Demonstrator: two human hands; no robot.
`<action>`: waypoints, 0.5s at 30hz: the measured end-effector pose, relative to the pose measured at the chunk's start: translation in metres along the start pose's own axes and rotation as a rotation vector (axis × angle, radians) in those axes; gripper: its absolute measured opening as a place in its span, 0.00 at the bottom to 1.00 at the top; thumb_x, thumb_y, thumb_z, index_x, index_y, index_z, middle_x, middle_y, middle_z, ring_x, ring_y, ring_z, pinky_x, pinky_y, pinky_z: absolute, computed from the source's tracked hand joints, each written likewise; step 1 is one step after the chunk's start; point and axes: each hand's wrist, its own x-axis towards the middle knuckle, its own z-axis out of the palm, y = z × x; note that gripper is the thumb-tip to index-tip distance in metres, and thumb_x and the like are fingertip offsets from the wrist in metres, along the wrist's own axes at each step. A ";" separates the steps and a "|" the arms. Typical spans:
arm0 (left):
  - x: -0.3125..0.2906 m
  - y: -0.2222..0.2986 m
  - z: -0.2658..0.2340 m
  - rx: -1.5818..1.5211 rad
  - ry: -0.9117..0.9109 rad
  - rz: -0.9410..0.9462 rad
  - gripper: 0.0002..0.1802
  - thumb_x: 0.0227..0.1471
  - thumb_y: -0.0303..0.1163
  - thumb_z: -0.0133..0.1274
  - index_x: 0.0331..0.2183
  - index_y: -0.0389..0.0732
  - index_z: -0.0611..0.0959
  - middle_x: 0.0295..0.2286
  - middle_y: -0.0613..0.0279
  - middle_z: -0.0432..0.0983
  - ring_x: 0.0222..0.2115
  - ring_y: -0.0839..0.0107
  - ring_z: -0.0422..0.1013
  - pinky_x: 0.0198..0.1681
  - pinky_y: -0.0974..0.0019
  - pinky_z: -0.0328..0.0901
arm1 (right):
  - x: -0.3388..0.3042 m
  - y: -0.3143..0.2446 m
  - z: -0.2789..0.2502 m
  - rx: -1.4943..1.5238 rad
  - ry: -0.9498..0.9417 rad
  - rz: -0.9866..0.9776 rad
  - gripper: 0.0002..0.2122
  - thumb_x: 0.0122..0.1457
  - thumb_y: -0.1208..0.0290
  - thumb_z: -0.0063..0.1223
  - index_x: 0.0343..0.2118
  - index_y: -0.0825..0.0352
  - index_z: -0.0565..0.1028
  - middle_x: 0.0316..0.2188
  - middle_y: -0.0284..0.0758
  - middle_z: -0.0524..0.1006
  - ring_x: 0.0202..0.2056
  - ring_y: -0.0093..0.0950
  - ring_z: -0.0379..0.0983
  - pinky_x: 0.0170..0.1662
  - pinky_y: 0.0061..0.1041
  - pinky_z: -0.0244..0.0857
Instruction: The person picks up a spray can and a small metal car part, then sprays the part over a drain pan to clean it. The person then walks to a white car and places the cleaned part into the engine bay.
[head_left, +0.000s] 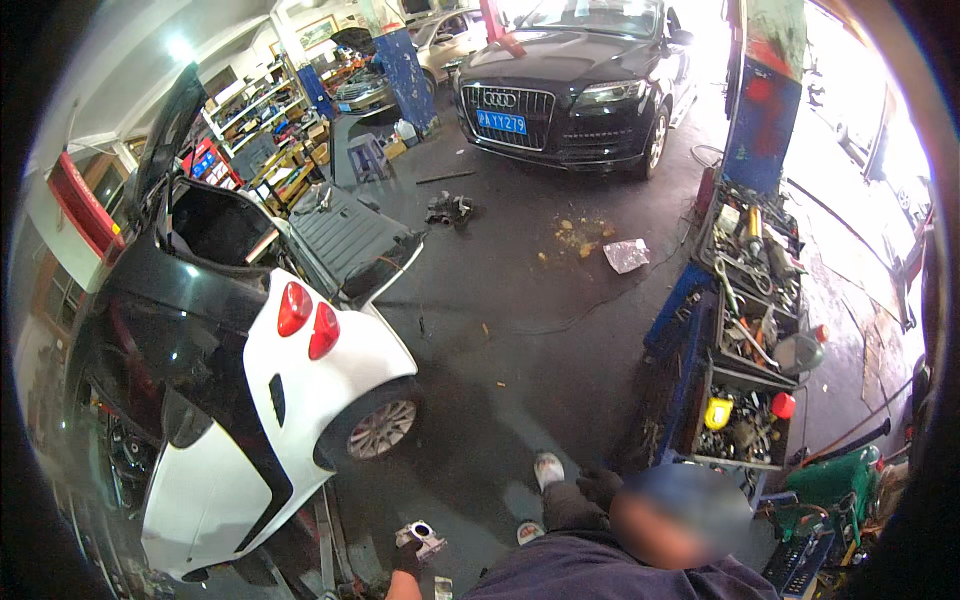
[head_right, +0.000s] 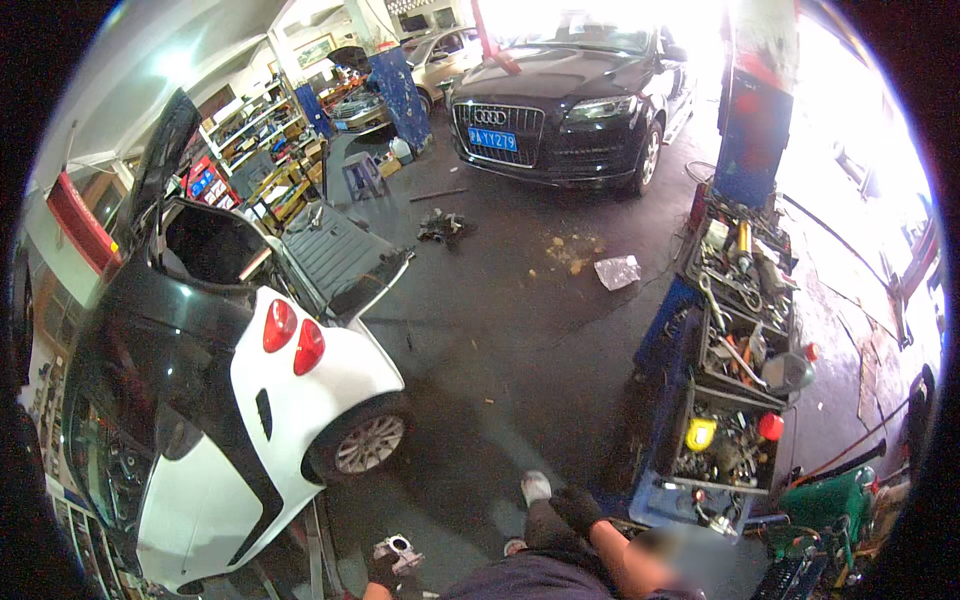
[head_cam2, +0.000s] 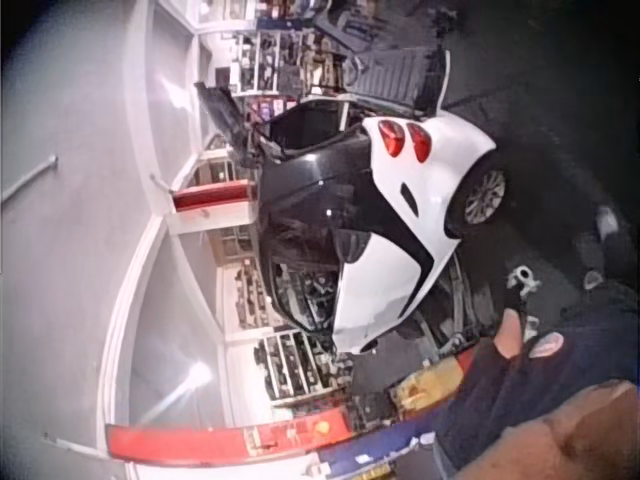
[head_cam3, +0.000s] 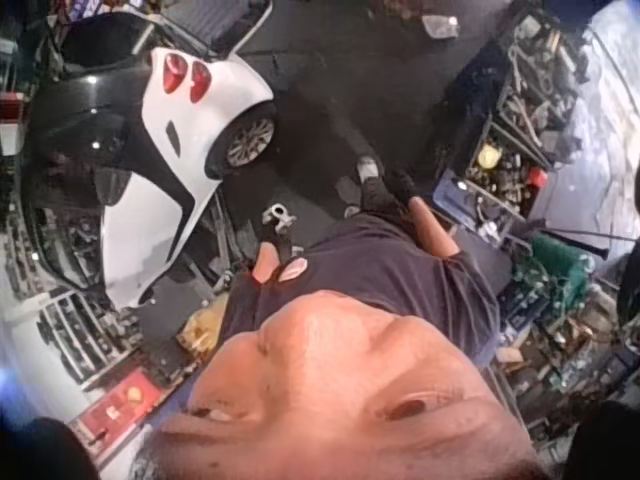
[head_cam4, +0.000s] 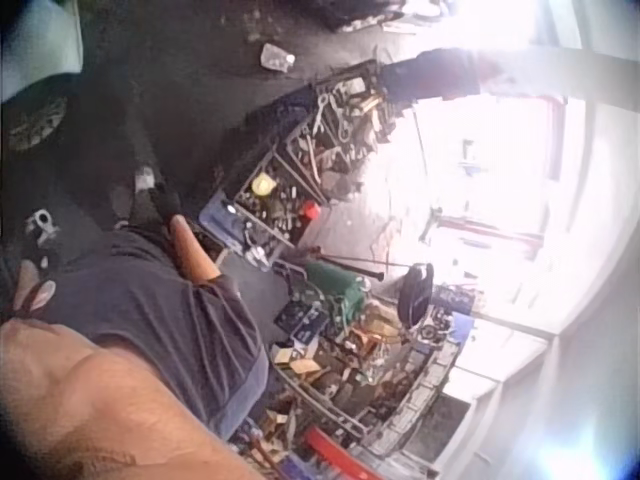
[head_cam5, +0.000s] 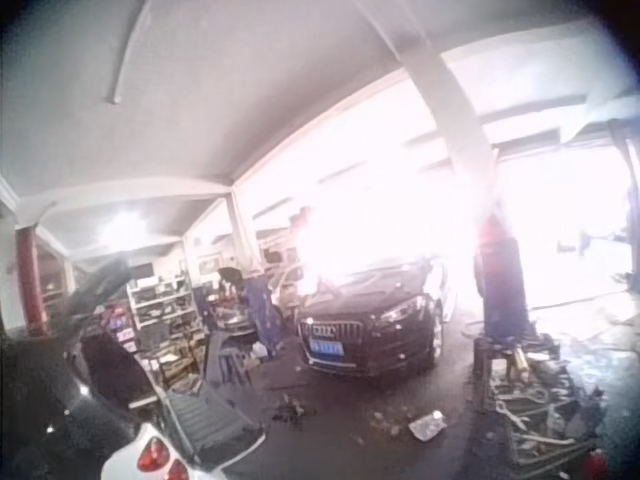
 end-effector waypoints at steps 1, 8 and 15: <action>0.023 0.018 0.012 -0.077 0.022 -0.019 0.25 0.54 0.38 0.68 0.54 0.48 0.88 0.44 0.54 0.86 0.40 0.52 0.82 0.39 0.42 0.75 | 0.018 -0.014 -0.002 0.039 -0.002 0.005 0.12 0.69 0.63 0.67 0.47 0.65 0.84 0.37 0.36 0.82 0.37 0.34 0.79 0.38 0.37 0.71; 0.106 0.165 0.161 -0.646 -0.219 -0.023 0.30 0.52 0.33 0.62 0.59 0.50 0.82 0.47 0.56 0.85 0.37 0.56 0.84 0.31 0.56 0.78 | 0.175 -0.124 -0.065 -0.198 -0.078 0.081 0.21 0.69 0.52 0.64 0.54 0.64 0.86 0.55 0.48 0.87 0.53 0.47 0.84 0.56 0.45 0.74; 0.185 0.347 0.323 -0.956 -0.340 -0.130 0.30 0.58 0.37 0.59 0.62 0.46 0.81 0.58 0.48 0.81 0.51 0.45 0.81 0.48 0.39 0.82 | 0.360 -0.286 -0.173 -0.463 0.086 -0.166 0.25 0.70 0.55 0.65 0.60 0.71 0.83 0.51 0.48 0.88 0.52 0.41 0.85 0.56 0.40 0.76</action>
